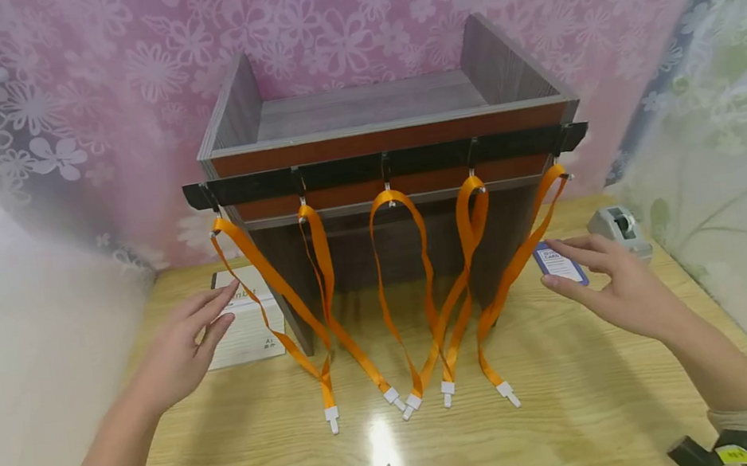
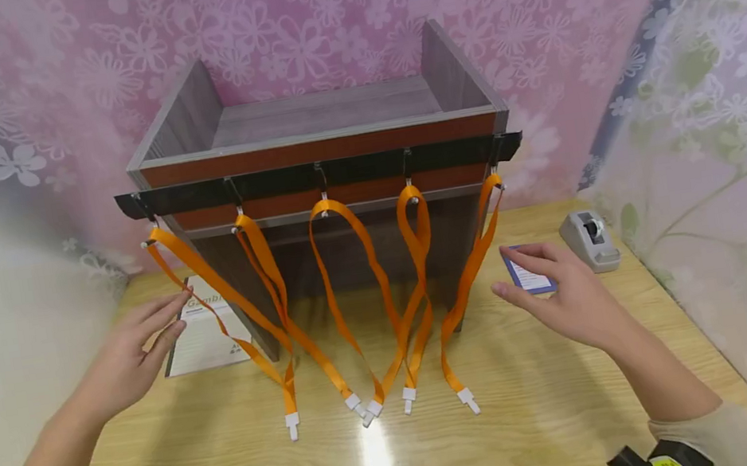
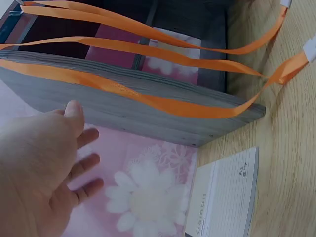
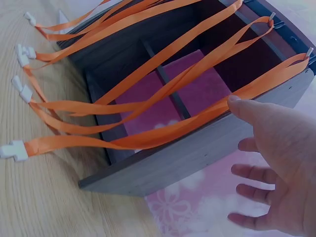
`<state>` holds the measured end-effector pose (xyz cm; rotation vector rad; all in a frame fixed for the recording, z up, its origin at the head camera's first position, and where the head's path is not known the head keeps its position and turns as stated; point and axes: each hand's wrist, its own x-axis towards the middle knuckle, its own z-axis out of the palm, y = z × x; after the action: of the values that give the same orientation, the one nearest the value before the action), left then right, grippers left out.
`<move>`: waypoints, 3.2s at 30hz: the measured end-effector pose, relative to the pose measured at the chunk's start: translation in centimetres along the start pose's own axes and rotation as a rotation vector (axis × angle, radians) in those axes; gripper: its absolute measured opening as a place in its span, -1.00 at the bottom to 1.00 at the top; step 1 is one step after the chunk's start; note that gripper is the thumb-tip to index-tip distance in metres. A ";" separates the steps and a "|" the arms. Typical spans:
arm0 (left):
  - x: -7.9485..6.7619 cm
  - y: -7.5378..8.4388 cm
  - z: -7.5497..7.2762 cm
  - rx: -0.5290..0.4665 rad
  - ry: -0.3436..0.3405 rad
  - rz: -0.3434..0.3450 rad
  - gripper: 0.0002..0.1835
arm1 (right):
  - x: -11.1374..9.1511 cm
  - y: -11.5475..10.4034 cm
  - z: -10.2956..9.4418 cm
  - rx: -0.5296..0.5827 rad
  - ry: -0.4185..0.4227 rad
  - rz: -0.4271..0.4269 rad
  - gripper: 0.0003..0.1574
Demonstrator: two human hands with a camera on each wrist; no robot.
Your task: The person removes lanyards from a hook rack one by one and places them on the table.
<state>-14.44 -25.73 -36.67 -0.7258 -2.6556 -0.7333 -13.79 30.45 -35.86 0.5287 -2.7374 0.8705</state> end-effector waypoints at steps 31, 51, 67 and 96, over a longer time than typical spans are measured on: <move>3.4 3.3 3.8 -0.525 0.217 -0.448 -0.61 | 1.8 -3.7 3.3 0.268 0.445 0.181 -0.82; 4.5 4.4 4.5 -0.487 0.266 -0.454 -0.73 | 3.1 -5.4 4.6 0.244 0.594 0.139 -0.83; 4.4 4.5 4.4 -0.487 0.275 -0.445 -0.72 | 3.8 -6.3 4.8 0.305 0.613 0.244 -0.85; 5.0 4.4 4.8 -0.495 0.283 -0.397 -0.77 | 0.7 -6.7 -9.0 0.480 0.428 0.134 -0.80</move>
<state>-16.91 -17.87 -36.92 -0.1652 -2.3905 -1.5093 -10.88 30.47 -25.04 0.1989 -2.1932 1.4928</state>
